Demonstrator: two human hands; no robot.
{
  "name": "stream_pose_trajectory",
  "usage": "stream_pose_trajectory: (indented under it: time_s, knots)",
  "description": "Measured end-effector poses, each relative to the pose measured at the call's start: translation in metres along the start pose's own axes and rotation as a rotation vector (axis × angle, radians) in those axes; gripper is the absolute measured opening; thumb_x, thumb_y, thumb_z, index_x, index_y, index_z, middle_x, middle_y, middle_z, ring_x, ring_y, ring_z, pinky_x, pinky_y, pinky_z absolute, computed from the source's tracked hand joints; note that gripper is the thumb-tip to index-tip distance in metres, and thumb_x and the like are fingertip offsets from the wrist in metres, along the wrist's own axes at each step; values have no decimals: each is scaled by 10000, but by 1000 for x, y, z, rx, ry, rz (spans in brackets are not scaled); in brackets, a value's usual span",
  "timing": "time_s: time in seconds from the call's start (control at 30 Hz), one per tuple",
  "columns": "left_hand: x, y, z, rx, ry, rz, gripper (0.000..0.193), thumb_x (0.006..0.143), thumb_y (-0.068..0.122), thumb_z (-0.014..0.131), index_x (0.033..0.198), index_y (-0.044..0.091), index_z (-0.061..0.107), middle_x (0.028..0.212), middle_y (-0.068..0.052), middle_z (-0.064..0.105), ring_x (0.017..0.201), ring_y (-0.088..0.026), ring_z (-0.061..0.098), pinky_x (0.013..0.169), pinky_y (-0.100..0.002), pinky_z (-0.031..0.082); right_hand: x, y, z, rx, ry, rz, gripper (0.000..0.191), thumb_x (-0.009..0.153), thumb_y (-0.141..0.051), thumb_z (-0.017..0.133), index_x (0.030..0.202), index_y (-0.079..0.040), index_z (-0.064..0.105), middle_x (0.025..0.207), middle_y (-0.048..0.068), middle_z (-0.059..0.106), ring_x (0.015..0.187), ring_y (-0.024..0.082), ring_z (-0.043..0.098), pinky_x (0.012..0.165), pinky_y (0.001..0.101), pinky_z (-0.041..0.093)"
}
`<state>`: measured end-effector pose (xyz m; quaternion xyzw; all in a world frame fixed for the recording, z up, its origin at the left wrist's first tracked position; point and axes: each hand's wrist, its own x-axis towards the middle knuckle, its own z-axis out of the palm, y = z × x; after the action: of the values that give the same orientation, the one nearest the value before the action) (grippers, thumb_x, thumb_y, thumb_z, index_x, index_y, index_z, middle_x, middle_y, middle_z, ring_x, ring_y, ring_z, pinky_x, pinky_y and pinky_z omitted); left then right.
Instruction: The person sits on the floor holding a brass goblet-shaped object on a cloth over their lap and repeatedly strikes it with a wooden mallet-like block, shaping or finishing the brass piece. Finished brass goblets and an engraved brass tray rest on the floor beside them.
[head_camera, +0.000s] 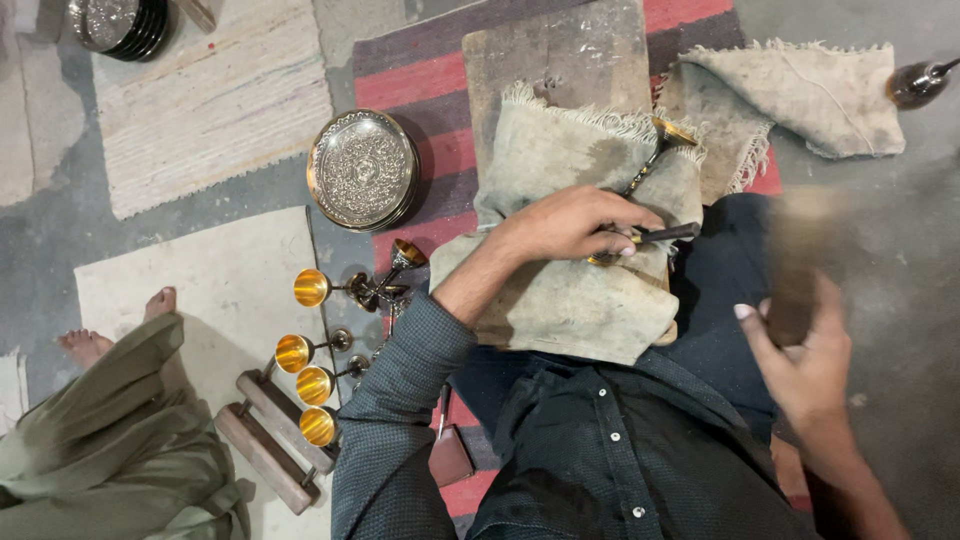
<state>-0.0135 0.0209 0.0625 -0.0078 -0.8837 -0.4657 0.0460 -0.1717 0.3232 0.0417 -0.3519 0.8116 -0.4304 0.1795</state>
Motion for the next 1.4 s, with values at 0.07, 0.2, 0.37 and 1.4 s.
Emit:
stream_pose_trajectory:
  time_s: [0.07,0.2,0.37,1.4]
  knots:
    - [0,0,0,-19,1,13,429,922,267,756,1328,163,660,1079,-76,776,958,-247,770,815,-404,584,-1,2,1,-238,-56,-69,641,972,-189,767,1545,-56,513,1185,180,715,1020,257,714,860,385,585]
    - [0,-1,0,-2,5,11,420,912,269,775,1306,161,679,1058,-82,776,959,-273,754,820,-416,578,-3,6,5,9,29,-30,657,977,-238,768,1543,-59,486,1097,148,712,1001,233,696,918,384,576]
    - [-1,0,0,-2,-3,18,408,923,282,760,1309,172,684,1078,-73,776,972,-266,756,827,-414,580,-3,8,5,-95,-60,18,650,956,-182,762,1534,-51,496,1185,164,705,1015,214,705,860,358,596]
    - [-2,0,1,54,5,2,412,928,295,748,1329,236,676,1098,-53,773,961,-270,742,802,-413,565,-7,23,-2,32,-82,192,713,942,-194,738,1552,-28,409,1165,184,708,982,232,726,819,348,612]
